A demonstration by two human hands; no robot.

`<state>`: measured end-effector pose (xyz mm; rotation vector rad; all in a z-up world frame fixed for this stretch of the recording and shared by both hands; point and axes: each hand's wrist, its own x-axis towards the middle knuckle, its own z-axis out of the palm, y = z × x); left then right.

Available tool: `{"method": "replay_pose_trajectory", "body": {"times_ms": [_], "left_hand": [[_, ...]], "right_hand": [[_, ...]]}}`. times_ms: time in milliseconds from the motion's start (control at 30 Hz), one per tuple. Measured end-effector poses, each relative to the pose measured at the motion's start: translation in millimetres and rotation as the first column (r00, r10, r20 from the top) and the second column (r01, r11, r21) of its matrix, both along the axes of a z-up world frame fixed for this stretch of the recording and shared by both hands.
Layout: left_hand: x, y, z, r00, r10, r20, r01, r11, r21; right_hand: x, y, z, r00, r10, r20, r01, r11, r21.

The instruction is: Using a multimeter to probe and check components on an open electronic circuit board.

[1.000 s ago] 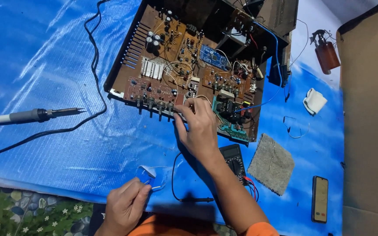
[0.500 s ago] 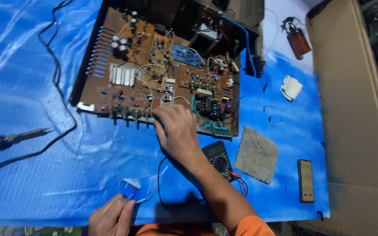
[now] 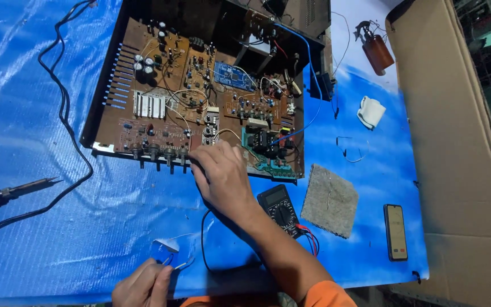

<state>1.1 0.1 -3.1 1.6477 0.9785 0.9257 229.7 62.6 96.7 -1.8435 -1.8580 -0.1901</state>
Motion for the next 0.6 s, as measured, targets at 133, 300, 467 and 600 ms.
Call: {"method": "replay_pose_trajectory", "body": {"times_ms": [133, 300, 467, 600], "left_hand": [[-2.0, -6.0, -9.7, 1.0, 0.011, -0.015, -0.011, 1.0, 0.001], [-3.2, -10.7, -21.7, 0.998, 0.029, -0.059, -0.028, 1.0, 0.007], [1.6, -3.0, -15.5, 0.999, 0.031, -0.039, -0.03, 0.999, 0.023], [2.8, -1.6, -10.4, 0.999, 0.048, 0.022, -0.049, 0.997, 0.054]], "right_hand": [[2.6, 0.1, -6.3, 1.0, -0.014, -0.007, 0.014, 0.999, -0.029], [2.3, -1.1, -2.2, 1.0, -0.016, 0.008, 0.016, 1.0, -0.014], [-10.0, -10.0, 27.7, 0.987, 0.097, -0.13, -0.097, 0.995, 0.002], [-26.3, -29.8, 45.5, 0.832, 0.285, -0.475, -0.417, 0.887, -0.197]]}}
